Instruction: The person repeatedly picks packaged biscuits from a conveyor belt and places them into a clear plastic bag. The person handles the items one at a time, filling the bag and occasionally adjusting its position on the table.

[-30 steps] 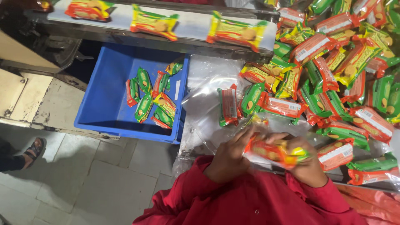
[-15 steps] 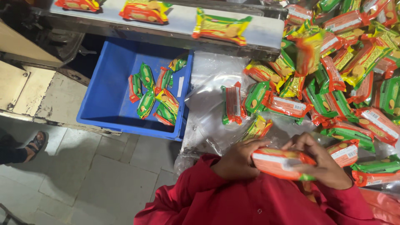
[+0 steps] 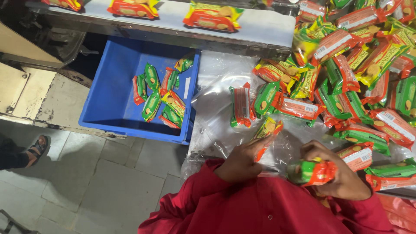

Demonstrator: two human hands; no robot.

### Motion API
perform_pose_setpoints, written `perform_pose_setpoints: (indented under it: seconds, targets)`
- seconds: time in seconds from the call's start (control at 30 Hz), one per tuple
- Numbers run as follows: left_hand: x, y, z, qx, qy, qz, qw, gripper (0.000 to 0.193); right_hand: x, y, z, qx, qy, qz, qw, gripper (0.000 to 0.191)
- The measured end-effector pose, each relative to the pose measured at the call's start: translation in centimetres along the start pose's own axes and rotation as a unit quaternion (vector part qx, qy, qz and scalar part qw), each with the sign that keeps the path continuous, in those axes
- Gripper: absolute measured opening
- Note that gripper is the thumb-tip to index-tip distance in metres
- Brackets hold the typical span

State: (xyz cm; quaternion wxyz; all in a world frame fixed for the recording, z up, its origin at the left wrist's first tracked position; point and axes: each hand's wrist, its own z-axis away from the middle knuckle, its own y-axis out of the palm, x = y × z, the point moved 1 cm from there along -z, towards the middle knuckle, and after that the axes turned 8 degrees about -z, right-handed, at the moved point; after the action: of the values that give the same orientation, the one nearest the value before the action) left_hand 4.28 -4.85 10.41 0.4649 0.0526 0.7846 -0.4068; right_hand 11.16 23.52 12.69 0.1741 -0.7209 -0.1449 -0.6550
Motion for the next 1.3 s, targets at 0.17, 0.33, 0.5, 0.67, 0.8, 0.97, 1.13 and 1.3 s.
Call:
perform_pose_setpoints:
  seconds: [0.17,0.33,0.5,0.67,0.8,0.97,1.13,1.3]
  targets:
    - [-0.4,0.1,-0.7,0.012,-0.005,0.122,0.993,0.086,-1.6,4.4,-0.7,-0.111,-0.161,-0.385,0.902,0.053]
    - [-3.8,0.4,0.2,-0.036,0.019,-0.023,0.999,0.073,-2.2,6.0,-3.0,-0.078,-0.184,0.262,0.944,0.045]
    - [-5.8,2.1,-0.2,0.077,-0.047,-0.064,0.994,0.061,-3.3,6.8,-1.8,-0.117,-0.124,0.532,0.829,0.041]
    - [-5.1,2.0,-1.2,-0.108,0.137,-0.102,0.979,0.070,-8.0,6.2,0.3,-0.103,-0.037,0.561,0.821,0.034]
    - [-5.5,2.3,-0.8,-0.123,0.174,-0.097,0.972,0.073,-14.1,5.6,0.8,-0.037,0.201,0.452,0.868,0.021]
    - [-4.6,1.8,-0.7,-0.044,0.110,-0.059,0.991,0.079,-17.6,5.6,-0.7,-0.117,0.071,0.403,0.905,0.025]
    - [-3.5,2.1,-0.8,-0.038,0.094,-0.092,0.991,0.064,-15.6,6.1,-4.2,-0.163,-0.049,0.422,0.890,0.023]
    - [-2.2,2.6,0.0,-0.070,0.061,-0.062,0.994,0.070,-10.5,5.7,-6.2,-0.179,-0.105,0.468,0.859,0.023]
